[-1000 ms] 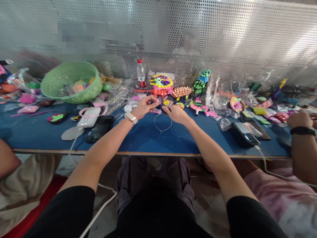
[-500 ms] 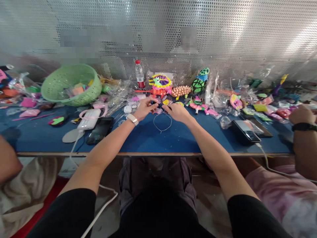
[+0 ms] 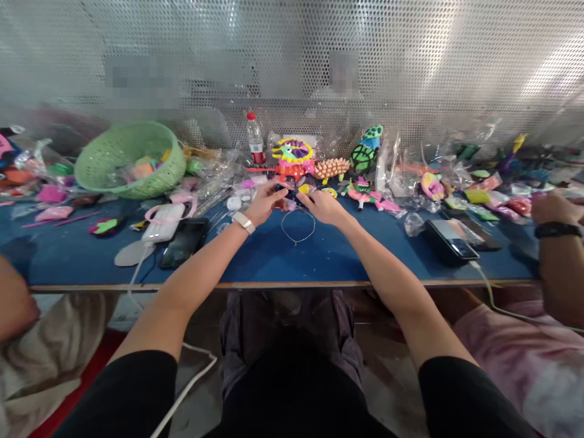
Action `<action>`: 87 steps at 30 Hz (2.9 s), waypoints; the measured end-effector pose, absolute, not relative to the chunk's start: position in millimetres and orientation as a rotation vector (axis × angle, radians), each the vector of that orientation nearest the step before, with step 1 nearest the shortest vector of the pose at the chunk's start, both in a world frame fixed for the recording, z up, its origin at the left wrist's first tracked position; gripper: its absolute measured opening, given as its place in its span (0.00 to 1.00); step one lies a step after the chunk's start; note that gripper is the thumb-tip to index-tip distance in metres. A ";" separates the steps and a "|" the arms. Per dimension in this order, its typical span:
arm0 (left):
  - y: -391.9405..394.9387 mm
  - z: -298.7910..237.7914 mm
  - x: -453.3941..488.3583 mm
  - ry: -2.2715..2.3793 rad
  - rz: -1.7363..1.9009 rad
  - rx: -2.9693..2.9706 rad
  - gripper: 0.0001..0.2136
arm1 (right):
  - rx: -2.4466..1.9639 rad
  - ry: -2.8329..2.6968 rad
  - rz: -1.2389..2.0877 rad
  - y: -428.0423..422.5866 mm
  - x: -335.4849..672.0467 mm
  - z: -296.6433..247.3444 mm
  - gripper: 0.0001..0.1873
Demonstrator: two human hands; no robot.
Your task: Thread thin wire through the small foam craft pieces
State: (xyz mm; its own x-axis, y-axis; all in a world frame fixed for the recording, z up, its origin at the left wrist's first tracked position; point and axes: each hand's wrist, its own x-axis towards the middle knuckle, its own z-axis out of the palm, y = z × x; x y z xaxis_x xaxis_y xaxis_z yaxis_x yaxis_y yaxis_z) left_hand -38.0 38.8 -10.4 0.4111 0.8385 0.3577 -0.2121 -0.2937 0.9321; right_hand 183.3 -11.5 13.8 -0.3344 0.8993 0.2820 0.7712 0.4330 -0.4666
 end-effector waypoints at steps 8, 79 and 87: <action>38.7 -12.4 -34.0 0.563 1.222 1.538 0.27 | -1.348 -2.175 0.413 -15.0 179.7 12.6 0.29; 35.5 -10.0 -34.9 0.559 1.351 1.790 0.16 | -1.384 -2.166 0.567 -20.3 179.2 17.4 0.27; 31.4 -4.8 -35.0 0.603 1.342 1.869 0.15 | -1.439 -2.173 0.575 -20.9 178.8 18.8 0.27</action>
State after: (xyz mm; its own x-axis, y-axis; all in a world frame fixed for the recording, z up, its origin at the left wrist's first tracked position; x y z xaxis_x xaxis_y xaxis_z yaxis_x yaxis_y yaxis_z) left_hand -35.0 31.4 -4.8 0.3409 0.7330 0.5887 -0.0470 -0.6121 0.7894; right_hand 178.8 -20.9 18.8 -0.3407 0.9279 0.1515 0.7316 0.3629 -0.5771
